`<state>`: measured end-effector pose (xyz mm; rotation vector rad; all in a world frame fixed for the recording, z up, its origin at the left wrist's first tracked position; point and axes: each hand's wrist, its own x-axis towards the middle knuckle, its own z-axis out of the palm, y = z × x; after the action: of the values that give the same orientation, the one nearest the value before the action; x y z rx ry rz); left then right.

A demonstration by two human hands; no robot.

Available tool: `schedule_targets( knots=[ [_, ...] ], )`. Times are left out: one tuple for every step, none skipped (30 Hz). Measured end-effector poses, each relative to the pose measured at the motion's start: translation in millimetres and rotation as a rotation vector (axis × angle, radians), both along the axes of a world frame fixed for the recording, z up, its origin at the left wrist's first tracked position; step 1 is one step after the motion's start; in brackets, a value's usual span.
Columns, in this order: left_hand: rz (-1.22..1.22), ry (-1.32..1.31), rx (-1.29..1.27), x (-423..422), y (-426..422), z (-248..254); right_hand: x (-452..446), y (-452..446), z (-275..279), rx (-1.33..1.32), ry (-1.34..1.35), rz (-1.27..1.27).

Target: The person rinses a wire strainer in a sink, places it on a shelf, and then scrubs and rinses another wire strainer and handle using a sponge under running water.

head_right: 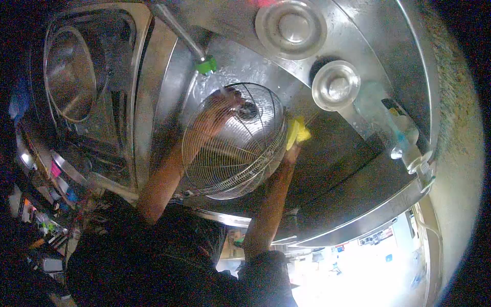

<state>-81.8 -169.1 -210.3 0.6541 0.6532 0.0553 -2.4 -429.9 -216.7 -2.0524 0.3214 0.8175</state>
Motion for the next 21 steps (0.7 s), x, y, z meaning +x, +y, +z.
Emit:
schedule_targets(
  knots=[
    [0.106,0.095,-0.392,5.6,4.7,3.8,1.0,1.1,-0.2,0.001,-0.001,0.0],
    [0.106,0.096,-0.391,6.8,5.1,4.4,0.2,1.0,-0.1,0.0,0.001,-0.001],
    [0.081,0.103,-0.29,9.3,5.2,4.6,0.4,1.1,-0.6,0.002,0.001,-0.001],
    [0.057,0.11,-0.19,11.1,5.4,5.2,1.1,1.0,-1.1,0.002,0.001,0.0],
    [0.056,0.109,-0.191,11.8,7.1,9.2,1.1,0.6,-1.2,0.001,0.001,0.002],
    [-0.012,0.111,-0.062,10.8,8.7,14.2,1.4,0.6,-2.1,0.001,0.002,0.001],
    [-0.08,0.113,0.068,10.8,10.7,18.3,1.9,0.5,-2.7,0.001,0.0,0.002],
    [-0.081,0.113,0.069,11.6,11.7,17.9,1.5,0.1,-2.8,-0.002,0.002,0.002],
    [-0.03,0.103,-0.05,13.4,12.6,17.0,2.1,-0.2,-3.4,-0.002,0.003,0.001],
    [0.021,0.093,-0.167,14.7,13.8,16.2,2.3,-0.8,-3.2,-0.001,0.005,0.002],
    [0.022,0.094,-0.166,16.0,18.4,17.8,2.6,-1.6,-3.3,-0.003,0.003,0.003],
    [0.028,0.123,-0.392,16.3,25.7,18.9,3.6,-2.9,-3.3,-0.003,0.003,0.005],
    [0.031,0.151,-0.62,17.0,32.9,19.5,3.1,-4.6,-3.0,-0.006,0.001,0.002],
    [-0.005,0.24,-0.627,13.5,37.4,10.6,1.7,-7.3,-1.5,-0.011,0.005,-0.002],
    [-0.007,0.241,-0.629,16.3,47.0,16.4,0.5,-9.0,-1.6,-0.014,0.006,-0.005],
    [-0.072,0.277,-0.604,19.6,58.8,21.9,0.5,-10.2,-1.6,-0.016,0.003,-0.006],
    [-0.136,0.314,-0.579,22.8,66.8,24.9,-0.8,-12.3,-1.1,-0.018,0.006,-0.007],
    [-0.235,0.262,-0.487,22.4,63.7,15.5,-1.7,-14.6,-0.9,-0.022,0.008,-0.012],
    [-0.237,0.263,-0.486,23.1,61.2,14.0,-3.8,-16.7,-0.7,-0.026,0.01,-0.015],
    [-0.199,0.298,-0.511,24.9,58.4,14.9,-5.1,-19.0,-1.2,-0.028,0.011,-0.016],
    [-0.162,0.328,-0.534,27.6,58.4,21.2,-5.0,-19.0,2.2,-0.03,0.013,-0.015]
  ],
)
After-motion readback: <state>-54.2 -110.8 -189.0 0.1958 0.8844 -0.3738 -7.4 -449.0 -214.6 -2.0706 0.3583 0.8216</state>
